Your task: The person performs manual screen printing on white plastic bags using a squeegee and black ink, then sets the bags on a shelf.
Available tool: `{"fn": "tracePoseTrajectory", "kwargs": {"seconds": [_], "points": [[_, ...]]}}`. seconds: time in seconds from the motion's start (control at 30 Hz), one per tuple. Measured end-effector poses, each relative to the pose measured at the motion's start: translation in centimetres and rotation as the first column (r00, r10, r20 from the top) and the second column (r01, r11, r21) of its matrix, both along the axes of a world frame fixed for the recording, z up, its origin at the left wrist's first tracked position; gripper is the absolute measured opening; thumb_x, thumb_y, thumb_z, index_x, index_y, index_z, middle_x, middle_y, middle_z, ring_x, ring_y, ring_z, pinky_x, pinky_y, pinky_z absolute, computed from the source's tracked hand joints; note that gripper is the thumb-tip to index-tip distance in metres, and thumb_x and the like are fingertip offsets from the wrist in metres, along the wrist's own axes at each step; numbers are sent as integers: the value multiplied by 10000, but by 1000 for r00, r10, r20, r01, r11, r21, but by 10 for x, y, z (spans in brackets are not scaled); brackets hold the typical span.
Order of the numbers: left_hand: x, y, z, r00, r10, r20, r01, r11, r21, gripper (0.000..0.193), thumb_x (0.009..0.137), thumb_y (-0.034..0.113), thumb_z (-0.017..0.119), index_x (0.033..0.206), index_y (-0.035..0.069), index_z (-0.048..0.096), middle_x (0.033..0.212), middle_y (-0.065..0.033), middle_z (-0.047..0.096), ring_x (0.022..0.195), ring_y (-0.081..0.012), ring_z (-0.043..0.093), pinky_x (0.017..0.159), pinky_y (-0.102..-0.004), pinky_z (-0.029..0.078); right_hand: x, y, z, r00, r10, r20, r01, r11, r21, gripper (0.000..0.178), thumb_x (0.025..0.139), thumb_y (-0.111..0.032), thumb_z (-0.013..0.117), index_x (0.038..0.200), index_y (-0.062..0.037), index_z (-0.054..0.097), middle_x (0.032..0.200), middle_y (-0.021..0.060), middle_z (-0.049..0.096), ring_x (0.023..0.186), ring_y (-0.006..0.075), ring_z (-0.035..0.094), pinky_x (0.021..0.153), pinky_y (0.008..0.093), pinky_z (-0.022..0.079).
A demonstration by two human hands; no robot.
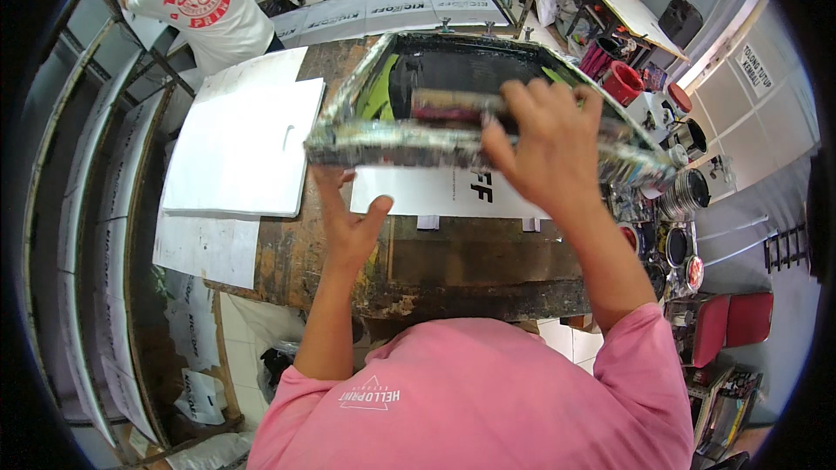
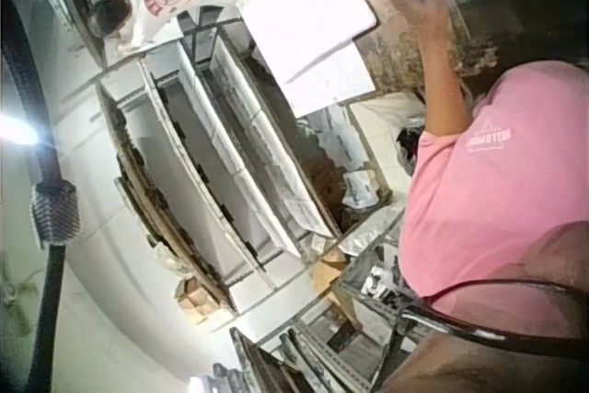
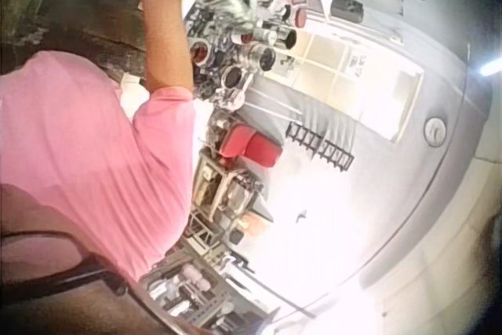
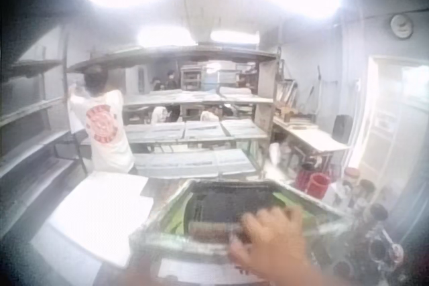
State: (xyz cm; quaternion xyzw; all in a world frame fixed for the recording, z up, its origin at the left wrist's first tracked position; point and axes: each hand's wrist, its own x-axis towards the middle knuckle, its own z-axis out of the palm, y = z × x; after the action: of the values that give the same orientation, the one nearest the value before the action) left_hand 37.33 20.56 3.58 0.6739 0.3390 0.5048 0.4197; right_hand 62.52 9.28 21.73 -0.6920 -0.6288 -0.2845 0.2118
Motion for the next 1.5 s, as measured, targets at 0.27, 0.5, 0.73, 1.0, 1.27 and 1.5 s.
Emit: {"fn": "tracePoseTrajectory", "kwargs": {"seconds": [0.27,0.5,0.73,1.0,1.27,1.5], "points": [[16,-34,-77,310,203,-929,96,965,243,1206,862,943,445,1698,86,296,1744,-308,188,1631,-504,63,1181,-813,-87,30,46,56,999,42,4,-42,993,112,363,934,-412,663,938,-55,728,863,143,717,844,335,683,856,481,418],[28,-27,-55,325,35,-945,80,995,64,1283,826,948,500,1675,6,303,1770,-213,216,1654,-426,73,1175,-809,-119,46,61,80,997,0,75,-9,993,116,439,967,-433,642,1108,-36,767,995,215,756,938,418,689,943,463,482],[35,-37,-49,371,64,-926,85,991,102,1197,879,871,551,1644,-28,355,1747,-222,281,1650,-436,98,1171,-815,-114,25,71,93,988,-73,138,45,979,199,334,866,-291,637,697,-5,672,558,118,592,510,241,565,609,399,474],[40,-29,-64,416,158,-896,-11,986,168,1189,911,874,494,1632,-61,354,1743,-223,287,1654,-429,75,1171,-799,-152,46,61,87,987,51,-154,-46,998,38,424,956,-425,648,1064,-33,766,951,203,748,922,412,694,928,460,479],[45,-31,-45,573,24,-819,115,987,109,957,989,687,566,1577,-58,449,1669,-279,391,1631,-426,177,1220,-766,-41,45,61,74,997,72,-15,-69,983,173,408,938,-430,629,921,-36,734,837,188,726,835,392,693,860,491,456],[85,29,16,880,48,-473,103,952,287,363,1019,54,599,1350,-89,644,1416,-302,636,1382,-476,559,1234,-535,390,51,69,82,994,108,-34,-102,983,155,433,949,-439,616,893,-25,727,844,193,730,837,386,699,832,512,455]]}}
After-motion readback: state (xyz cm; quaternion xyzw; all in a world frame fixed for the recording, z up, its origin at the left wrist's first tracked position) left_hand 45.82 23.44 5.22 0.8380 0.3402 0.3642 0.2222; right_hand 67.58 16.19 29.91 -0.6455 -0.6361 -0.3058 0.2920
